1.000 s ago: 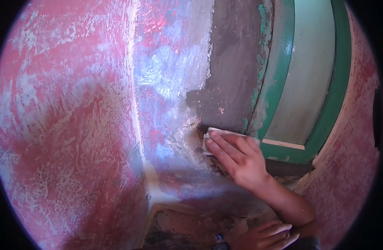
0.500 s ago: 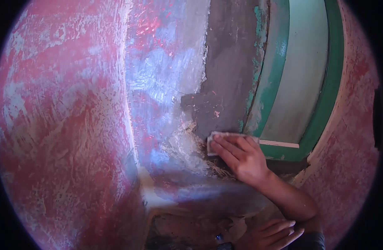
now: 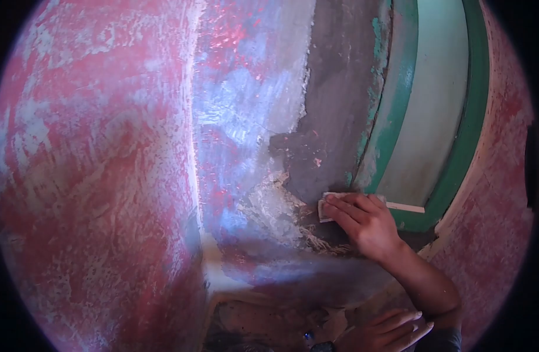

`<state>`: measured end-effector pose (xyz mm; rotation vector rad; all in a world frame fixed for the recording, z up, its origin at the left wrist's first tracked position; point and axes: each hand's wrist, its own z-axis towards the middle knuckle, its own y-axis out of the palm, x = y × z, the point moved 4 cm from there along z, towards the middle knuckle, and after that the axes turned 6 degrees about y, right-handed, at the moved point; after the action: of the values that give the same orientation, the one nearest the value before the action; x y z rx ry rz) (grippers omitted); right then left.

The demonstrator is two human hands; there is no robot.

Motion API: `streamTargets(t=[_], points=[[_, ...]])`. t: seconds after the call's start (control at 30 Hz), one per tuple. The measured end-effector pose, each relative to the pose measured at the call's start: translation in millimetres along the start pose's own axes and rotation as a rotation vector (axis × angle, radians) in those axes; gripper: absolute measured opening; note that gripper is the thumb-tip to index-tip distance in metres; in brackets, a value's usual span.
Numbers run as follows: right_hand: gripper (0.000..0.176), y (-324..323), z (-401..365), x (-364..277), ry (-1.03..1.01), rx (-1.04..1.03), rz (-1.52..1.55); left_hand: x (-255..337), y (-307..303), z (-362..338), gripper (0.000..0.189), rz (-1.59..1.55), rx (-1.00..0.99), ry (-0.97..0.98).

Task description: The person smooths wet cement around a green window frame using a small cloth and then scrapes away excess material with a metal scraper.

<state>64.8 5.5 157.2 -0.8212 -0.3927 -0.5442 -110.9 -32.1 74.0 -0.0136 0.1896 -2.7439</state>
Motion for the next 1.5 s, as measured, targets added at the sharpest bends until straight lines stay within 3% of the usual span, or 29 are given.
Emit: streamTargets(t=[0.13,0.23,0.47,0.6,0.7,0.83,1.03,1.2,1.4,1.5], points=[[0.041,-27,37,-27,-0.056,0.165,0.020,4,-2,7,0.031,-0.029,0.083,0.020],[0.042,0,64,-35,-0.078,0.188,0.027,7,3,6,0.030,-0.047,0.085,0.035],[0.043,16,-5,-30,-0.074,0.106,0.022,7,0,3,0.029,-0.024,0.202,0.038],[0.042,-12,18,-26,-0.048,0.165,-0.053,11,-3,11,0.028,-0.070,0.190,-0.002],[0.042,17,14,-20,-0.097,0.149,-0.026,9,-5,12,0.028,-0.070,0.142,0.004],[0.040,4,1,-3,-0.026,0.073,-0.092,7,-7,7,0.028,-0.052,0.143,0.007],[0.043,6,11,-30,-0.060,0.138,-0.056,3,-5,10,0.028,-0.053,0.187,-0.007],[0.044,3,-6,-3,0.041,0.077,-0.092,-1,-6,4,0.030,-0.042,0.149,-0.039],[0.048,-9,13,-16,0.174,0.213,-0.092,-3,-2,7,0.030,-0.065,0.146,-0.043],[0.050,21,-2,-25,0.237,0.183,-0.059,-7,3,7,0.032,-0.086,0.194,-0.046]])
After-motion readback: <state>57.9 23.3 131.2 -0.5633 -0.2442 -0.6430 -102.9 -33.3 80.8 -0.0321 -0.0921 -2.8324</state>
